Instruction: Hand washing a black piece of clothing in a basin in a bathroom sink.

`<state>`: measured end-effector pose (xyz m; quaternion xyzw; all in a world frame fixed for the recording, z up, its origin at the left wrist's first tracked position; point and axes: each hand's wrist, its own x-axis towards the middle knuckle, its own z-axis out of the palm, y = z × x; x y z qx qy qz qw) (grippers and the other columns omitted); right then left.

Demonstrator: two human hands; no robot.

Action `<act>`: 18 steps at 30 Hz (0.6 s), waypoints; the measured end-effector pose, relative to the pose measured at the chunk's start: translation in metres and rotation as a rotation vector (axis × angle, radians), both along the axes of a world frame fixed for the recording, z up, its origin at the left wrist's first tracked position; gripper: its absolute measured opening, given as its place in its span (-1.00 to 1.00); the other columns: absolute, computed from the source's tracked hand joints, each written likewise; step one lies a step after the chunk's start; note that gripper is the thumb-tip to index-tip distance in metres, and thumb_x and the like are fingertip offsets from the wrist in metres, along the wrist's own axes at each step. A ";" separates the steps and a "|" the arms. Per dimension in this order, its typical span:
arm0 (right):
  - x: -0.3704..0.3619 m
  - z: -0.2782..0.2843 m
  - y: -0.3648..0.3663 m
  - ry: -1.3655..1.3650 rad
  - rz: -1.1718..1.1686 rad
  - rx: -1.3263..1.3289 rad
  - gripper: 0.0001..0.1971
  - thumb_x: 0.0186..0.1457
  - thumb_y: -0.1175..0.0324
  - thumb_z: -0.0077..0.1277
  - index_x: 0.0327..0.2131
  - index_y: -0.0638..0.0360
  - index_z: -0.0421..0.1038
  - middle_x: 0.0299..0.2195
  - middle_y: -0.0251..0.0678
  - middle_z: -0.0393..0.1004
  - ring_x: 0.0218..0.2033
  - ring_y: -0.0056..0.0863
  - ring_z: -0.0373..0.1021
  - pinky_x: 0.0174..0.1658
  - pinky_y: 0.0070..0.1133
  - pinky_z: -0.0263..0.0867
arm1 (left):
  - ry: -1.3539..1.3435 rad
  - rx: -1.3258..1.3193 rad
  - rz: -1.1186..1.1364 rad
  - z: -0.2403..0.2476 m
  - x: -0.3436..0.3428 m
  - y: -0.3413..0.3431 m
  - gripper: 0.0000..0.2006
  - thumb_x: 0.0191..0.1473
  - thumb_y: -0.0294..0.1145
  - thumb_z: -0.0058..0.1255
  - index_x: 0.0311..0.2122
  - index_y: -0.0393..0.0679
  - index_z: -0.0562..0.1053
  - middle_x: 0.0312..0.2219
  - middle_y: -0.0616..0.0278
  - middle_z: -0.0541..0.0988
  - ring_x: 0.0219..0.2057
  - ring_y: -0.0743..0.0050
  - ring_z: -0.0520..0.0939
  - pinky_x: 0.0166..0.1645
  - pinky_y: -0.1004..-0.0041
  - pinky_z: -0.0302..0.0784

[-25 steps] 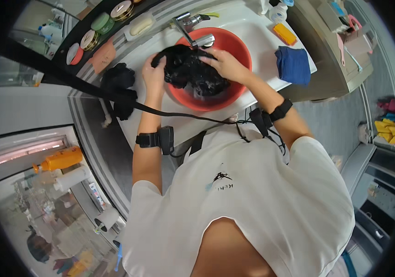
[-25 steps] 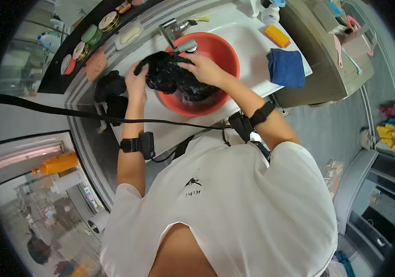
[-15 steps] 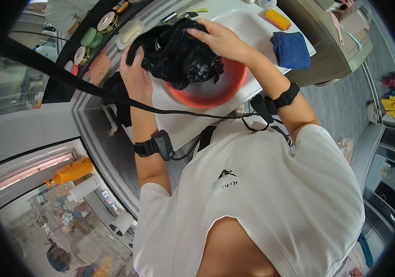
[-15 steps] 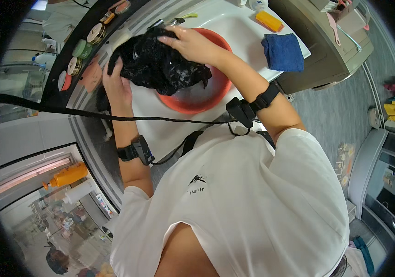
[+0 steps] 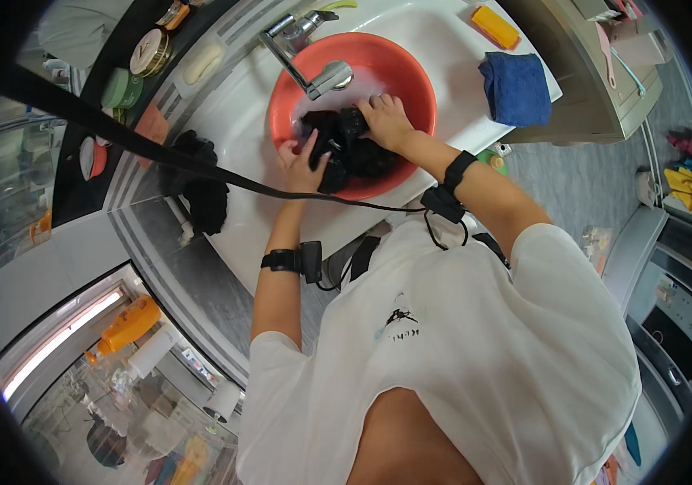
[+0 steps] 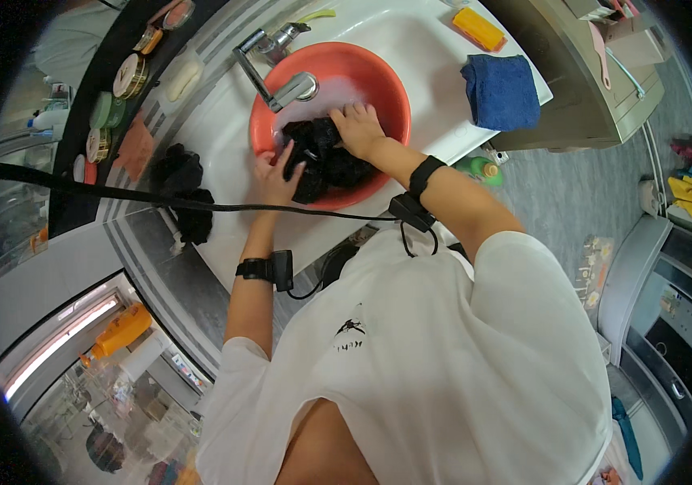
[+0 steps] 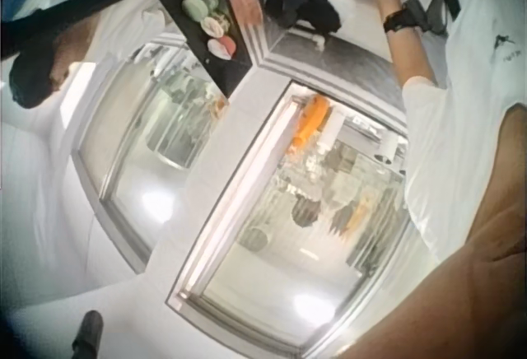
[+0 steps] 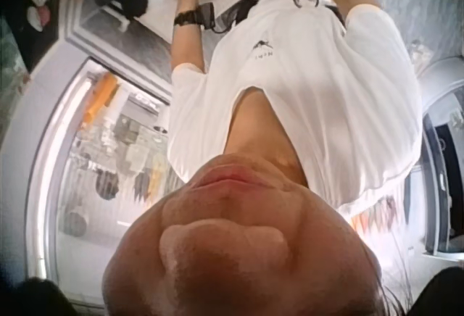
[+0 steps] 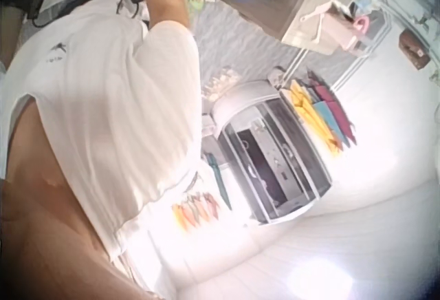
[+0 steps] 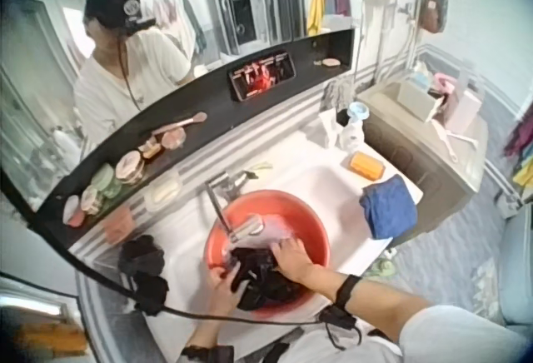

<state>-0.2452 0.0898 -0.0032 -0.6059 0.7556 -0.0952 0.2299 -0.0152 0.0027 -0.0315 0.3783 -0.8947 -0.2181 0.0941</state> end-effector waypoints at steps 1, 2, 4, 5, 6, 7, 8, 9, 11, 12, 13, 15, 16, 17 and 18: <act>0.003 -0.003 0.006 0.120 -0.010 0.012 -0.23 -0.14 0.08 0.17 0.10 0.14 0.02 0.00 0.02 0.22 0.09 -0.01 0.13 0.07 -0.14 0.06 | 0.001 0.010 -0.003 0.003 -0.012 0.006 -0.35 -0.16 -0.03 0.18 0.12 0.25 0.30 0.15 -0.05 0.14 0.12 -0.18 0.20 0.12 0.02 0.18; 0.003 -0.005 0.009 0.240 -0.019 0.025 -0.17 -0.10 0.04 0.12 0.18 0.08 -0.06 0.13 0.02 0.09 0.18 -0.01 0.00 0.14 -0.08 -0.01 | -0.093 -0.060 -0.036 0.005 -0.025 0.009 -0.29 -0.15 0.03 0.15 0.17 0.29 0.19 0.18 -0.06 0.05 0.15 -0.29 0.11 0.13 -0.08 0.13; 0.001 -0.015 0.002 0.151 -0.032 0.162 -0.14 -0.07 -0.01 0.08 0.22 0.01 -0.13 0.18 -0.01 -0.05 0.23 -0.04 -0.11 0.17 -0.05 -0.10 | -0.196 -0.109 -0.068 0.000 -0.035 0.007 -0.23 -0.14 0.08 0.11 0.22 0.33 0.09 0.21 -0.07 -0.05 0.18 -0.39 0.03 0.14 -0.18 0.08; 0.001 -0.021 -0.003 0.067 -0.049 0.284 -0.11 -0.05 -0.06 0.04 0.26 -0.06 -0.21 0.24 -0.04 -0.19 0.27 -0.08 -0.21 0.21 -0.01 -0.19 | -0.190 -0.037 -0.100 -0.008 -0.041 0.002 -0.20 -0.14 0.10 0.11 0.23 0.33 0.04 0.22 -0.09 -0.06 0.18 -0.43 -0.01 0.14 -0.21 0.06; 0.004 -0.032 -0.005 0.066 -0.044 0.301 -0.11 -0.05 -0.06 0.04 0.26 -0.06 -0.21 0.24 -0.04 -0.19 0.27 -0.08 -0.21 0.21 -0.01 -0.19 | -0.183 0.039 -0.127 -0.018 -0.043 0.000 -0.17 -0.13 0.11 0.10 0.25 0.34 -0.02 0.22 -0.11 -0.08 0.19 -0.47 -0.05 0.14 -0.23 0.04; 0.006 -0.043 -0.008 0.157 -0.043 0.309 -0.12 -0.06 -0.08 0.04 0.25 -0.02 -0.17 0.24 -0.06 -0.16 0.26 -0.09 -0.18 0.19 -0.06 -0.13 | -0.183 -0.017 -0.130 -0.028 -0.045 -0.001 -0.17 -0.11 0.06 0.11 0.25 0.27 -0.02 0.24 -0.08 -0.16 0.14 -0.51 0.03 0.17 -0.13 0.05; 0.008 -0.054 -0.011 0.248 -0.041 0.314 -0.13 -0.06 -0.10 0.03 0.24 0.01 -0.13 0.24 -0.07 -0.12 0.25 -0.11 -0.15 0.18 -0.10 -0.06 | -0.183 -0.004 -0.132 -0.038 -0.046 -0.002 -0.17 -0.11 0.06 0.11 0.25 0.27 -0.02 0.24 -0.08 -0.16 0.14 -0.51 0.03 0.17 -0.13 0.05; 0.010 -0.061 -0.012 0.248 -0.047 0.330 -0.13 -0.06 -0.10 0.03 0.24 0.01 -0.13 0.24 -0.07 -0.12 0.25 -0.11 -0.15 0.18 -0.10 -0.06 | -0.167 0.023 -0.117 -0.042 -0.050 -0.003 -0.18 -0.10 0.05 0.10 0.25 0.23 -0.02 0.25 -0.06 -0.17 0.14 -0.51 0.05 0.15 -0.11 0.09; 0.016 -0.072 -0.013 0.284 -0.125 0.321 -0.23 -0.01 -0.05 0.00 0.21 0.01 -0.05 0.23 -0.12 -0.08 0.25 -0.16 -0.13 0.16 -0.15 -0.02 | -0.260 0.206 -0.065 -0.049 -0.058 -0.005 -0.20 -0.07 -0.07 0.10 0.25 0.10 -0.02 0.25 -0.07 -0.21 0.13 -0.49 0.09 0.10 -0.09 0.20; 0.020 -0.074 -0.014 0.283 -0.124 0.330 -0.23 -0.01 -0.05 0.00 0.21 0.01 -0.05 0.23 -0.12 -0.08 0.25 -0.16 -0.13 0.16 -0.15 -0.02 | -0.261 0.215 -0.066 -0.057 -0.058 -0.006 -0.20 -0.07 -0.07 0.10 0.25 0.10 -0.02 0.25 -0.07 -0.21 0.13 -0.49 0.09 0.10 -0.09 0.20; 0.024 -0.075 -0.015 0.291 -0.145 0.334 -0.32 0.01 0.03 -0.02 0.18 0.00 0.02 0.22 -0.17 -0.06 0.25 -0.18 -0.13 0.18 -0.16 -0.06 | -0.298 0.219 -0.043 -0.064 -0.056 -0.008 -0.19 -0.09 -0.05 0.11 0.24 0.08 -0.01 0.20 -0.13 -0.07 0.09 -0.46 0.17 0.08 -0.07 0.21; 0.028 -0.080 -0.017 0.332 -0.179 0.336 -0.47 0.03 0.14 -0.07 0.10 -0.02 0.15 0.19 -0.26 0.02 0.24 -0.22 -0.11 0.18 -0.17 -0.11 | -0.336 0.226 -0.018 -0.073 -0.055 -0.012 -0.17 -0.11 -0.02 0.12 0.23 0.06 -0.01 0.15 -0.18 0.07 0.05 -0.43 0.24 0.07 -0.06 0.23; 0.029 -0.083 -0.018 0.332 -0.176 0.338 -0.47 0.03 0.14 -0.07 0.10 -0.02 0.15 0.19 -0.26 0.02 0.24 -0.22 -0.11 0.18 -0.17 -0.11 | -0.301 0.302 0.002 -0.076 -0.055 -0.014 -0.15 -0.12 -0.06 0.14 0.23 0.02 -0.03 0.15 -0.19 0.07 0.06 -0.39 0.24 0.08 -0.03 0.23; 0.030 -0.086 -0.018 0.373 -0.201 0.304 -0.49 0.04 0.16 -0.08 0.09 -0.02 0.16 0.17 -0.25 0.05 0.22 -0.23 -0.10 0.15 -0.17 -0.08 | -0.264 0.376 0.025 -0.078 -0.056 -0.015 -0.14 -0.13 -0.09 0.16 0.23 -0.01 -0.04 0.14 -0.19 0.07 0.07 -0.34 0.24 0.09 0.00 0.23; 0.032 -0.088 -0.016 0.413 -0.226 0.270 -0.51 0.05 0.18 -0.10 0.08 -0.02 0.17 0.15 -0.25 0.08 0.21 -0.25 -0.08 0.12 -0.17 -0.05 | -0.265 0.377 0.031 -0.077 -0.057 -0.015 -0.14 -0.13 -0.09 0.16 0.23 -0.01 -0.04 0.14 -0.19 0.07 0.07 -0.34 0.24 0.09 0.00 0.23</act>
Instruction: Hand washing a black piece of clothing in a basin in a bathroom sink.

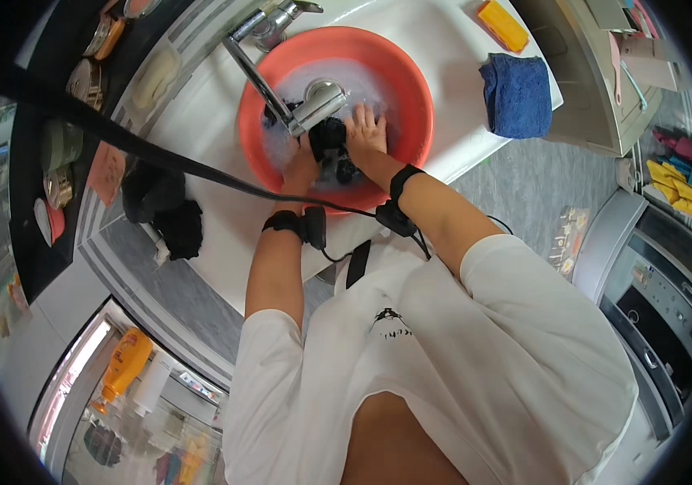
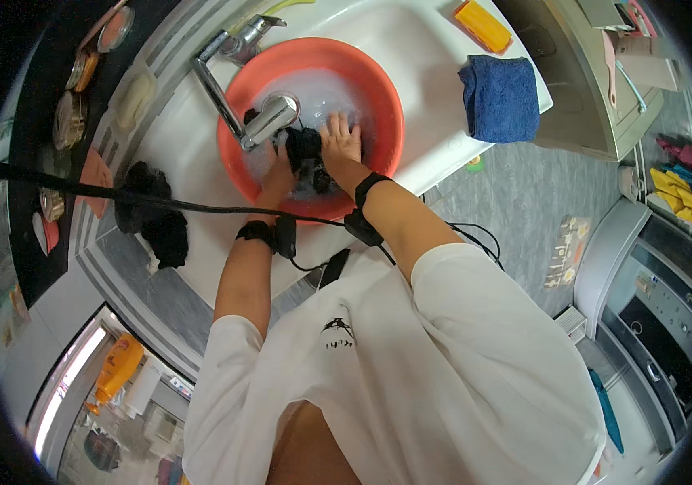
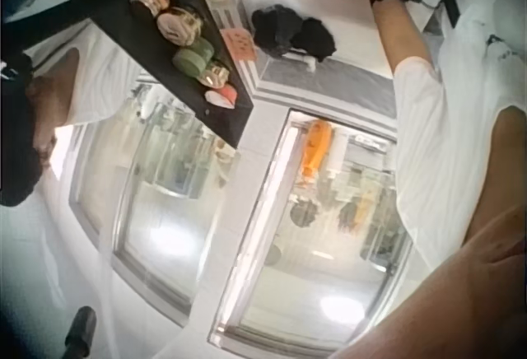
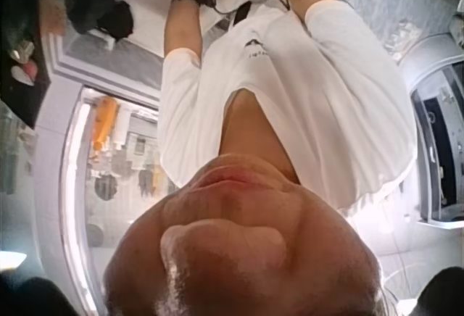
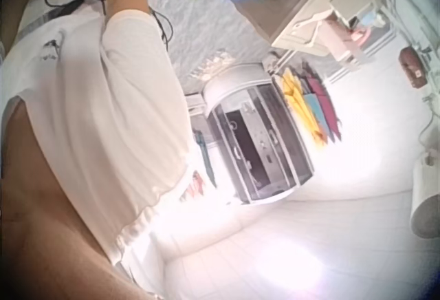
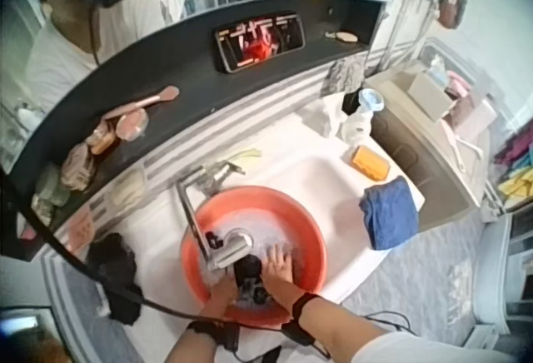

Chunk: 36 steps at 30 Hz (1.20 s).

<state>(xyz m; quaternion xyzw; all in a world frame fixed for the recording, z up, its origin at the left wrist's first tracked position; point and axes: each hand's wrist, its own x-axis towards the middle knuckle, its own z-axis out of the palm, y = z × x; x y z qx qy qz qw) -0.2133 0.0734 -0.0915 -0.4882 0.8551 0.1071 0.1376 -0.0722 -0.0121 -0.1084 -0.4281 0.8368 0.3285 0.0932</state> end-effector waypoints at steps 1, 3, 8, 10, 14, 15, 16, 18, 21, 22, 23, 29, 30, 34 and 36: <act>0.002 -0.002 0.002 -0.001 0.007 -0.002 -0.51 0.05 0.18 -0.10 0.08 -0.02 0.17 0.15 -0.25 0.08 0.21 -0.25 -0.08 0.12 -0.17 -0.05 | -0.003 -0.041 -0.025 0.002 -0.001 0.000 -0.14 -0.15 -0.13 0.18 0.22 -0.05 -0.01 0.15 -0.17 0.07 0.07 -0.27 0.26 0.12 0.07 0.22; 0.005 -0.002 0.003 -0.023 -0.122 -0.169 -0.53 0.00 0.16 -0.03 0.02 0.00 0.23 0.06 -0.23 0.19 0.13 -0.24 0.07 0.02 -0.20 0.07 | -0.008 -0.097 -0.038 0.001 0.002 -0.002 -0.15 -0.16 -0.16 0.20 0.21 -0.08 0.02 0.15 -0.15 0.07 0.08 -0.20 0.27 0.14 0.14 0.21; -0.004 0.033 -0.010 -0.422 -0.366 -0.438 -0.51 -0.14 0.11 0.13 -0.12 0.08 0.32 -0.21 -0.16 0.43 -0.14 -0.18 0.35 -0.11 -0.27 0.19 | 1.038 0.984 0.667 0.048 0.006 0.003 -0.35 -0.01 -0.04 0.04 0.15 -0.13 0.19 0.11 0.09 0.24 0.09 0.12 0.31 0.19 0.26 0.15; 0.003 0.067 -0.012 -0.474 -0.181 -0.474 -0.55 -0.16 0.08 0.14 -0.20 0.09 0.37 -0.33 -0.13 0.47 -0.22 -0.16 0.39 -0.14 -0.29 0.20 | 1.165 0.904 0.738 0.074 0.003 0.011 -0.34 0.08 0.13 -0.14 0.15 -0.13 0.17 0.07 0.17 0.31 0.11 0.20 0.29 0.20 0.22 0.13; 0.047 0.117 -0.010 -0.577 0.216 -0.638 -0.58 -0.33 0.17 0.18 -0.32 0.13 0.42 -0.41 -0.16 0.48 -0.29 -0.18 0.40 -0.15 -0.34 0.22 | 1.349 1.229 0.816 0.054 0.042 0.008 -0.35 0.07 0.21 -0.20 0.07 -0.14 0.30 0.03 0.19 0.37 0.08 0.26 0.35 0.19 0.23 0.19; 0.052 0.130 -0.006 -0.626 0.282 -0.680 -0.60 -0.34 0.20 0.17 -0.33 0.12 0.42 -0.42 -0.19 0.48 -0.29 -0.22 0.40 -0.14 -0.37 0.20 | 1.343 1.205 0.777 0.048 0.045 0.008 -0.35 0.07 0.21 -0.20 0.07 -0.14 0.30 0.03 0.19 0.37 0.08 0.26 0.35 0.18 0.24 0.19; 0.054 0.140 -0.002 -0.669 0.341 -0.725 -0.63 -0.34 0.22 0.17 -0.34 0.11 0.43 -0.42 -0.22 0.48 -0.30 -0.25 0.40 -0.13 -0.40 0.19 | 1.293 1.206 0.765 0.053 0.042 0.011 -0.36 0.07 0.20 -0.20 0.07 -0.14 0.30 0.03 0.19 0.38 0.07 0.27 0.35 0.18 0.24 0.20; 0.054 0.140 0.003 -0.647 0.376 -0.768 -0.67 -0.35 0.26 0.15 -0.38 0.10 0.43 -0.44 -0.27 0.47 -0.32 -0.31 0.39 -0.13 -0.43 0.17 | 1.234 1.192 0.723 0.063 0.038 0.014 -0.37 0.07 0.19 -0.19 0.07 -0.14 0.30 0.02 0.19 0.38 0.07 0.27 0.35 0.18 0.25 0.20; 0.054 0.136 0.003 -0.633 0.424 -0.857 -0.68 -0.37 0.28 0.15 -0.41 0.11 0.42 -0.47 -0.28 0.45 -0.34 -0.33 0.39 -0.14 -0.44 0.18 | 1.196 1.129 0.670 0.072 0.033 0.023 -0.38 0.08 0.17 -0.19 0.07 -0.14 0.30 0.02 0.20 0.39 0.07 0.28 0.36 0.18 0.26 0.21; 0.053 0.134 0.000 -0.623 0.455 -0.859 -0.67 -0.38 0.29 0.15 -0.40 0.12 0.42 -0.48 -0.28 0.46 -0.32 -0.34 0.39 -0.15 -0.45 0.19 | 1.190 1.089 0.654 0.076 0.032 0.025 -0.39 0.08 0.16 -0.19 0.07 -0.14 0.30 0.01 0.20 0.39 0.07 0.28 0.36 0.18 0.26 0.21; 0.051 0.132 -0.002 -0.612 0.486 -0.859 -0.65 -0.40 0.30 0.16 -0.39 0.13 0.42 -0.49 -0.28 0.46 -0.30 -0.35 0.40 -0.15 -0.45 0.20 | 1.184 1.042 0.636 0.080 0.032 0.026 -0.39 0.08 0.15 -0.18 0.07 -0.14 0.30 0.01 0.20 0.39 0.07 0.28 0.36 0.17 0.27 0.22; 0.041 0.114 -0.014 -0.583 0.607 -0.941 -0.62 -0.42 0.30 0.18 -0.39 0.16 0.40 -0.48 -0.24 0.46 -0.34 -0.29 0.39 -0.15 -0.43 0.22 | 1.100 0.756 0.517 0.091 0.019 0.023 -0.42 0.08 0.11 -0.17 0.06 -0.14 0.31 0.00 0.21 0.40 0.06 0.30 0.37 0.17 0.29 0.23; 0.038 0.111 -0.016 -0.583 0.611 -0.939 -0.62 -0.42 0.30 0.18 -0.39 0.16 0.40 -0.48 -0.24 0.46 -0.34 -0.29 0.39 -0.15 -0.43 0.22 | 1.087 0.701 0.490 0.093 0.016 0.023 -0.42 0.09 0.11 -0.17 0.06 -0.14 0.31 0.00 0.21 0.41 0.06 0.30 0.37 0.17 0.30 0.23; 0.018 0.106 -0.024 -0.619 0.613 -0.876 -0.58 -0.37 0.32 0.17 -0.30 0.21 0.39 -0.41 -0.16 0.46 -0.30 -0.20 0.39 -0.11 -0.38 0.22 | 1.035 0.456 0.378 0.100 0.010 0.024 -0.44 0.09 0.08 -0.16 0.06 -0.15 0.31 -0.01 0.22 0.41 0.06 0.31 0.38 0.16 0.31 0.25; 0.000 0.114 -0.023 -0.631 0.413 -0.753 -0.54 -0.29 0.30 0.16 -0.20 0.19 0.38 -0.35 -0.10 0.46 -0.24 -0.14 0.38 -0.06 -0.35 0.21 | 1.015 0.378 0.356 0.101 0.013 0.025 -0.45 0.09 0.07 -0.15 0.06 -0.15 0.31 -0.01 0.22 0.42 0.05 0.32 0.38 0.16 0.32 0.25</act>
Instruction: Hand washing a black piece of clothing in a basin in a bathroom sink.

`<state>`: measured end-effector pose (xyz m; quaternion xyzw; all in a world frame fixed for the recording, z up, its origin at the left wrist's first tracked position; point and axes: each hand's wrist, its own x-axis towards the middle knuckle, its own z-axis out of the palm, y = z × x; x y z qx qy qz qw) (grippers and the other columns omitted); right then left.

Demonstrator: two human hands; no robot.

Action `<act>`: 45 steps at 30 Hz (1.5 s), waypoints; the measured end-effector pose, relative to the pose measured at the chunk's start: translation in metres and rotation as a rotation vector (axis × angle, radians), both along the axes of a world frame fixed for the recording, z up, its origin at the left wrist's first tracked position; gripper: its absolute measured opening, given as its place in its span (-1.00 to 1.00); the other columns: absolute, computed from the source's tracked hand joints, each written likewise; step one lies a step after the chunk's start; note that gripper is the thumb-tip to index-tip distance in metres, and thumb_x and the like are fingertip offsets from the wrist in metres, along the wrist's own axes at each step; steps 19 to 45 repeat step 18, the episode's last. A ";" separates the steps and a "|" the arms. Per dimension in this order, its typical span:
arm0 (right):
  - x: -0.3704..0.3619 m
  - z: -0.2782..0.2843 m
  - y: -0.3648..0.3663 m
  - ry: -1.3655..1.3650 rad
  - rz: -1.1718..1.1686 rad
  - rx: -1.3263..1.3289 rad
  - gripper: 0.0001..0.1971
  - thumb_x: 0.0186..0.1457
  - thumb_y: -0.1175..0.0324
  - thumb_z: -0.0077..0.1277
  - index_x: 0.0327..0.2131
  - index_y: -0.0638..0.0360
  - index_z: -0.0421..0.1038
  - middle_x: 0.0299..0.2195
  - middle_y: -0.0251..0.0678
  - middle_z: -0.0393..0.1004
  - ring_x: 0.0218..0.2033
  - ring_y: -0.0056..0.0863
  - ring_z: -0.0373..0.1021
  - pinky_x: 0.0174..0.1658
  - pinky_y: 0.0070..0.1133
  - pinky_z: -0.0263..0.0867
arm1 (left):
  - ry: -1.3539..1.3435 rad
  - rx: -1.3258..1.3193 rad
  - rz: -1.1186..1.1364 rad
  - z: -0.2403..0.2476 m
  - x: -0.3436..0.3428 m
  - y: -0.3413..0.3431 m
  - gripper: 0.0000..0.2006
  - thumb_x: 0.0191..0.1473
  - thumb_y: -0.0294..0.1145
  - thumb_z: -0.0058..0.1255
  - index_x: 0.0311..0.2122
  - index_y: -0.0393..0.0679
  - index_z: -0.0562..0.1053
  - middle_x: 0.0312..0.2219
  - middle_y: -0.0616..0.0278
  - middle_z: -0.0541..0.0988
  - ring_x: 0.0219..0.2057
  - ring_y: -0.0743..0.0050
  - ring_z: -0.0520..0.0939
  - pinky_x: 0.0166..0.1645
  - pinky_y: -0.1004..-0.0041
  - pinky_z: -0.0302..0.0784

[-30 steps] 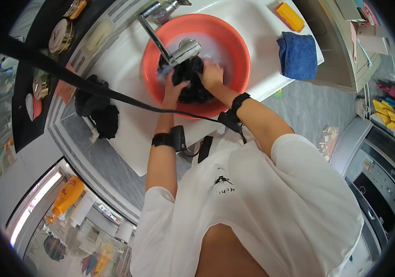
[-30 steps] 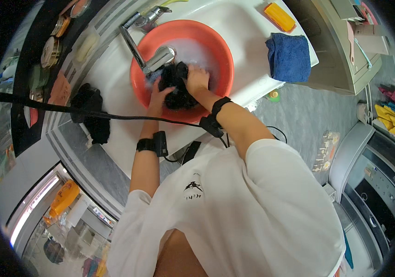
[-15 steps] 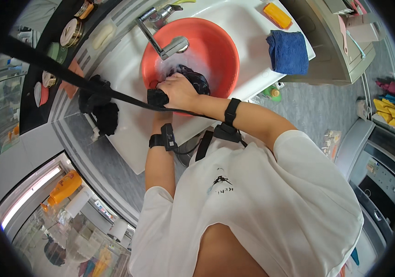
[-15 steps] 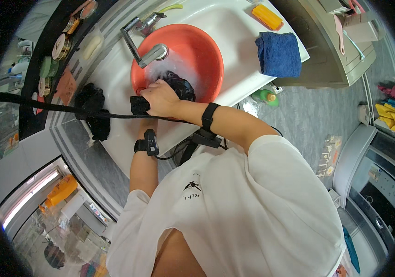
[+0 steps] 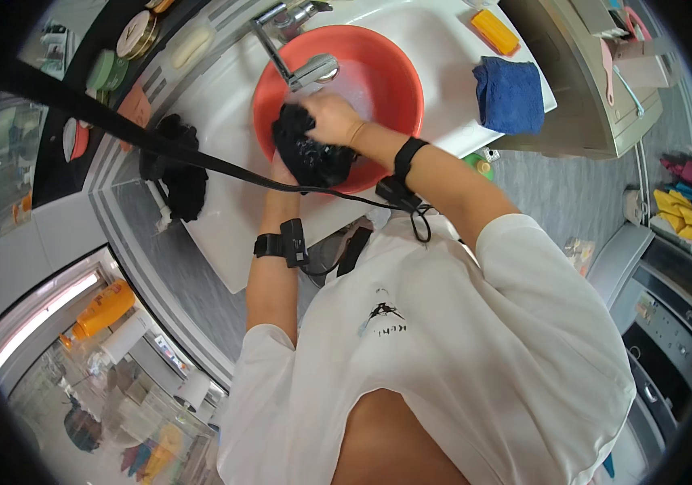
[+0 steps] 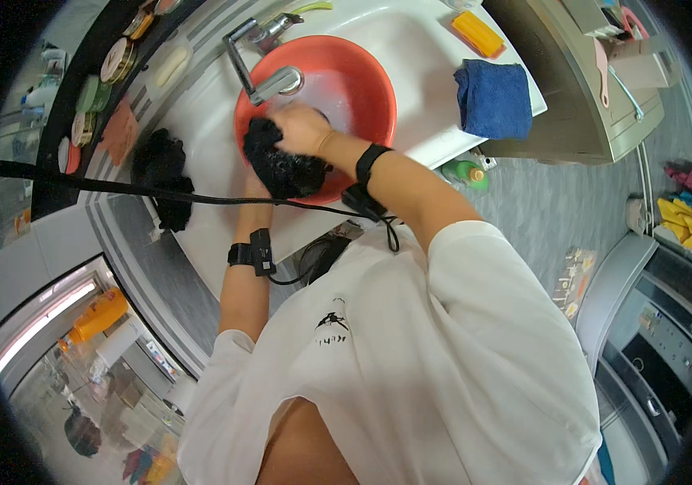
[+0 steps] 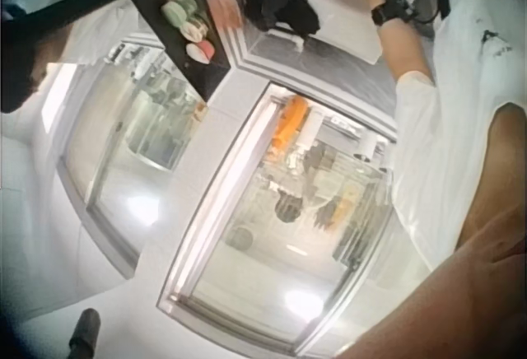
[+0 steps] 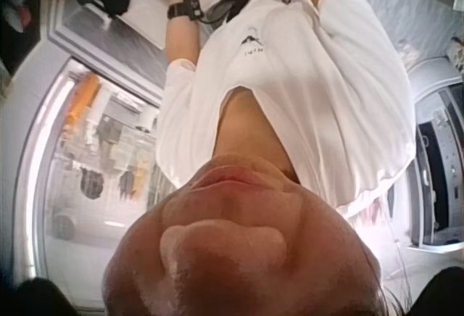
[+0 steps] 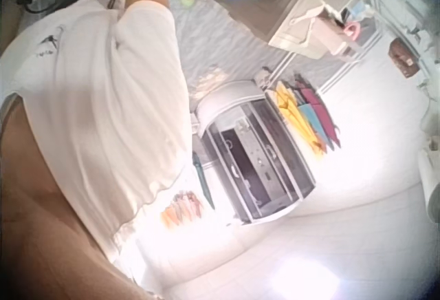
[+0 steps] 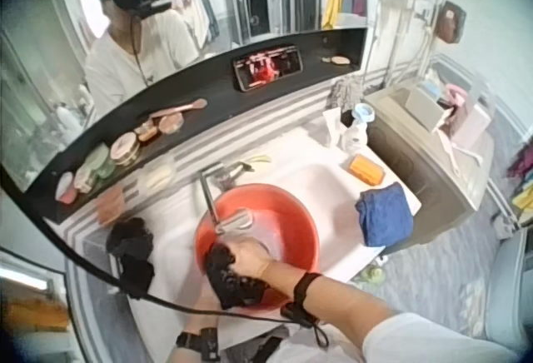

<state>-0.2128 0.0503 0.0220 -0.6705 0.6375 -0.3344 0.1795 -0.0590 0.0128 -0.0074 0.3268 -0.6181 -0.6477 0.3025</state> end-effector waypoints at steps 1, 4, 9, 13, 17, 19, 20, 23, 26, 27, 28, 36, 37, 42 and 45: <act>-0.012 0.000 -0.001 0.010 -0.001 -0.049 -0.51 -0.27 0.29 0.15 -0.15 0.15 0.36 -0.31 -0.09 0.46 -0.21 -0.11 0.38 -0.06 -0.33 0.21 | 0.003 0.001 0.011 0.000 0.002 -0.001 -0.45 0.09 0.07 -0.15 0.06 -0.15 0.31 -0.01 0.22 0.42 0.05 0.32 0.38 0.16 0.32 0.25; -0.033 0.007 0.000 0.053 0.010 0.038 -0.46 -0.19 0.23 0.13 -0.04 0.04 0.32 -0.23 -0.10 0.45 -0.13 -0.14 0.35 0.00 -0.29 0.15 | 0.255 1.008 0.188 -0.004 0.022 -0.008 -0.71 0.13 -0.20 -0.14 -0.16 -0.17 0.46 -0.26 0.22 0.56 -0.24 0.40 0.57 -0.03 0.37 0.47; -0.080 0.014 0.026 0.300 0.212 0.118 -0.42 -0.26 0.44 0.20 -0.05 0.03 0.25 -0.10 -0.25 0.35 0.03 -0.24 0.23 0.15 -0.25 -0.09 | -0.278 0.430 0.274 0.000 0.037 -0.033 -0.56 -0.07 -0.07 0.16 -0.15 -0.15 0.45 -0.25 0.19 0.54 -0.18 0.36 0.55 -0.08 0.39 0.42; -0.082 -0.004 0.040 0.370 0.293 0.384 -0.44 -0.26 0.61 -0.07 -0.05 0.03 0.24 -0.10 -0.27 0.36 0.06 -0.24 0.21 0.18 -0.23 -0.09 | -0.807 -0.409 0.106 -0.011 0.036 -0.031 -0.42 -0.21 0.05 0.22 -0.04 0.07 0.39 -0.09 -0.11 0.36 -0.04 -0.09 0.38 0.05 0.19 0.32; -0.087 -0.022 0.021 0.059 0.281 0.638 -0.45 -0.17 0.51 -0.14 0.03 0.04 0.22 -0.06 -0.13 0.36 0.07 -0.14 0.20 0.16 -0.25 0.03 | -0.820 -0.890 -0.075 -0.003 0.023 -0.016 -0.10 -0.31 0.08 0.26 0.20 0.20 0.13 0.18 -0.05 -0.03 0.18 -0.32 0.04 0.16 -0.16 0.05; -0.090 -0.022 0.017 0.071 0.295 0.645 -0.45 -0.17 0.51 -0.14 0.03 0.04 0.22 -0.06 -0.13 0.36 0.07 -0.14 0.20 0.16 -0.25 0.03 | -0.882 -0.784 -0.134 -0.004 0.016 -0.011 -0.10 -0.27 0.07 0.25 0.21 0.20 0.10 0.23 0.04 -0.06 0.24 -0.24 -0.09 0.20 -0.17 -0.05; -0.090 -0.022 0.017 0.071 0.295 0.645 -0.45 -0.17 0.51 -0.14 0.03 0.04 0.22 -0.06 -0.13 0.36 0.07 -0.14 0.20 0.16 -0.25 0.03 | -0.882 -0.784 -0.134 -0.004 0.016 -0.011 -0.10 -0.27 0.07 0.25 0.21 0.20 0.10 0.23 0.04 -0.06 0.24 -0.24 -0.09 0.20 -0.17 -0.05; -0.090 -0.022 0.017 0.071 0.295 0.645 -0.45 -0.17 0.51 -0.14 0.03 0.04 0.22 -0.06 -0.13 0.36 0.07 -0.14 0.20 0.16 -0.25 0.03 | -0.882 -0.784 -0.134 -0.004 0.016 -0.011 -0.10 -0.27 0.07 0.25 0.21 0.20 0.10 0.23 0.04 -0.06 0.24 -0.24 -0.09 0.20 -0.17 -0.05; -0.090 -0.022 0.017 0.071 0.295 0.645 -0.45 -0.17 0.51 -0.14 0.03 0.04 0.22 -0.06 -0.13 0.36 0.07 -0.14 0.20 0.16 -0.25 0.03 | -0.882 -0.784 -0.134 -0.004 0.016 -0.011 -0.10 -0.27 0.07 0.25 0.21 0.20 0.10 0.23 0.04 -0.06 0.24 -0.24 -0.09 0.20 -0.17 -0.05; -0.090 -0.022 0.017 0.071 0.295 0.645 -0.45 -0.17 0.51 -0.14 0.03 0.04 0.22 -0.06 -0.13 0.36 0.07 -0.14 0.20 0.16 -0.25 0.03 | -0.882 -0.784 -0.134 -0.004 0.016 -0.011 -0.10 -0.27 0.07 0.25 0.21 0.20 0.10 0.23 0.04 -0.06 0.24 -0.24 -0.09 0.20 -0.17 -0.05; -0.090 -0.022 0.017 0.071 0.295 0.645 -0.45 -0.17 0.51 -0.14 0.03 0.04 0.22 -0.06 -0.13 0.36 0.07 -0.14 0.20 0.16 -0.25 0.03 | -0.882 -0.784 -0.134 -0.004 0.016 -0.011 -0.10 -0.27 0.07 0.25 0.21 0.20 0.10 0.23 0.04 -0.06 0.24 -0.24 -0.09 0.20 -0.17 -0.05; -0.090 -0.022 0.017 0.071 0.295 0.645 -0.45 -0.17 0.51 -0.14 0.03 0.04 0.22 -0.06 -0.13 0.36 0.07 -0.14 0.20 0.16 -0.25 0.03 | -0.882 -0.784 -0.134 -0.004 0.016 -0.011 -0.10 -0.27 0.07 0.25 0.21 0.20 0.10 0.23 0.04 -0.06 0.24 -0.24 -0.09 0.20 -0.17 -0.05; -0.090 -0.022 0.017 0.071 0.295 0.645 -0.45 -0.17 0.51 -0.14 0.03 0.04 0.22 -0.06 -0.13 0.36 0.07 -0.14 0.20 0.16 -0.25 0.03 | -0.882 -0.784 -0.134 -0.004 0.016 -0.011 -0.10 -0.27 0.07 0.25 0.21 0.20 0.10 0.23 0.04 -0.06 0.24 -0.24 -0.09 0.20 -0.17 -0.05; -0.090 -0.022 0.017 0.071 0.295 0.645 -0.45 -0.17 0.51 -0.14 0.03 0.04 0.22 -0.06 -0.13 0.36 0.07 -0.14 0.20 0.16 -0.25 0.03 | -0.882 -0.784 -0.134 -0.004 0.016 -0.011 -0.10 -0.27 0.07 0.25 0.21 0.20 0.10 0.23 0.04 -0.06 0.24 -0.24 -0.09 0.20 -0.17 -0.05; -0.090 -0.022 0.017 0.071 0.295 0.645 -0.45 -0.17 0.51 -0.14 0.03 0.04 0.22 -0.06 -0.13 0.36 0.07 -0.14 0.20 0.16 -0.25 0.03 | -0.882 -0.784 -0.134 -0.004 0.016 -0.011 -0.10 -0.27 0.07 0.25 0.21 0.20 0.10 0.23 0.04 -0.06 0.24 -0.24 -0.09 0.20 -0.17 -0.05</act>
